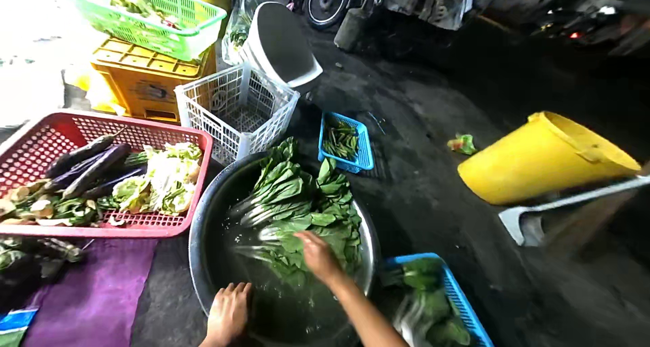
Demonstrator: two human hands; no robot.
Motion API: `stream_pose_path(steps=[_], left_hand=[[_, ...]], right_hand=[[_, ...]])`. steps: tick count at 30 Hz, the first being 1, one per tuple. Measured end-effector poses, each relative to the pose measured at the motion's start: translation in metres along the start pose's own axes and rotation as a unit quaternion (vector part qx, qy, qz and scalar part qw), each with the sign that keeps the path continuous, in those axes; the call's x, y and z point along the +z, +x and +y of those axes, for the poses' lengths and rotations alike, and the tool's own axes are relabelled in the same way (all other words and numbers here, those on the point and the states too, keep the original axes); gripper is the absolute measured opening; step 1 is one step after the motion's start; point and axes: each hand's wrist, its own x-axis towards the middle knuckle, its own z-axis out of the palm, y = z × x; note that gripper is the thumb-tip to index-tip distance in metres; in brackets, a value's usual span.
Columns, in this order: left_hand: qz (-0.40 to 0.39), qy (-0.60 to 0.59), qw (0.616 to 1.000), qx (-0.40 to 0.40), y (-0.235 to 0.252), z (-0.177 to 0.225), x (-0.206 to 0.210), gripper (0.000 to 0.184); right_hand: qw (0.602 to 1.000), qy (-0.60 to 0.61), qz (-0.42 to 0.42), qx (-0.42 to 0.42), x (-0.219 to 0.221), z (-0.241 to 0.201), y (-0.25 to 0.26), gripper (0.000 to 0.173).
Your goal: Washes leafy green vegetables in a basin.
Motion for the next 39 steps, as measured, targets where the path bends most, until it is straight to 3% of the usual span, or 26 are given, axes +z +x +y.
stream_pose_path(steps=[2, 6, 8, 11, 14, 15, 19, 21, 24, 26, 28, 30, 34, 36, 39], left_hand=[[0.011, -0.007, 1.0, 0.004, -0.001, -0.001, 0.001, 0.037], [0.087, -0.025, 0.995, 0.029, -0.001, -0.002, 0.01, 0.036], [0.081, -0.033, 0.996, 0.03, 0.0, -0.003, 0.011, 0.037], [0.06, -0.035, 0.997, 0.027, -0.002, -0.002, 0.008, 0.038], [0.047, -0.039, 0.998, 0.033, -0.002, -0.001, 0.002, 0.038], [0.043, -0.035, 0.998, 0.035, -0.002, -0.002, 0.001, 0.038], [0.013, -0.029, 0.999, 0.034, -0.002, 0.0, -0.001, 0.036], [0.001, -0.032, 0.999, 0.032, 0.0, -0.002, -0.003, 0.035], [-0.025, -0.033, 0.999, 0.019, 0.003, -0.002, -0.001, 0.036], [-0.054, -0.022, 0.998, 0.014, 0.002, -0.001, -0.003, 0.038], [-0.037, -0.023, 0.999, 0.021, 0.002, -0.001, -0.004, 0.037], [-0.013, -0.028, 0.999, 0.027, -0.001, -0.002, -0.001, 0.037], [-0.004, -0.039, 0.999, 0.036, -0.004, -0.007, 0.0, 0.037], [-0.022, -0.05, 0.998, 0.038, -0.003, -0.006, -0.003, 0.039], [-0.057, -0.069, 0.996, 0.029, -0.002, -0.006, -0.003, 0.04]], right_hand=[[0.991, 0.033, -0.121, -0.035, 0.06, -0.021, 0.042, 0.037], [0.936, -0.073, -0.337, 0.075, 0.145, -0.054, 0.072, 0.07], [0.916, -0.09, -0.371, 0.12, 0.169, -0.052, 0.056, 0.06], [0.95, 0.002, -0.253, 0.185, 0.178, -0.028, 0.013, 0.042], [0.917, -0.101, -0.326, 0.207, 0.14, -0.011, 0.008, 0.044], [0.916, -0.115, -0.311, 0.226, 0.131, -0.001, 0.006, 0.048], [0.959, 0.067, -0.11, 0.253, 0.084, 0.036, -0.024, 0.045], [0.973, 0.092, -0.023, 0.21, 0.054, 0.03, -0.03, 0.037], [0.994, -0.004, 0.072, 0.08, 0.037, 0.002, -0.013, 0.031], [0.999, -0.046, -0.003, 0.015, 0.048, -0.013, 0.017, 0.028], [0.98, -0.093, -0.175, 0.01, 0.073, -0.01, 0.057, 0.045], [0.952, -0.158, -0.262, 0.026, 0.105, 0.006, 0.083, 0.059], [0.951, -0.236, -0.168, 0.106, 0.139, 0.014, 0.082, 0.045], [0.952, -0.232, -0.16, 0.12, 0.146, 0.009, 0.061, 0.045], [0.975, -0.058, -0.167, 0.132, 0.163, 0.012, 0.002, 0.045]])
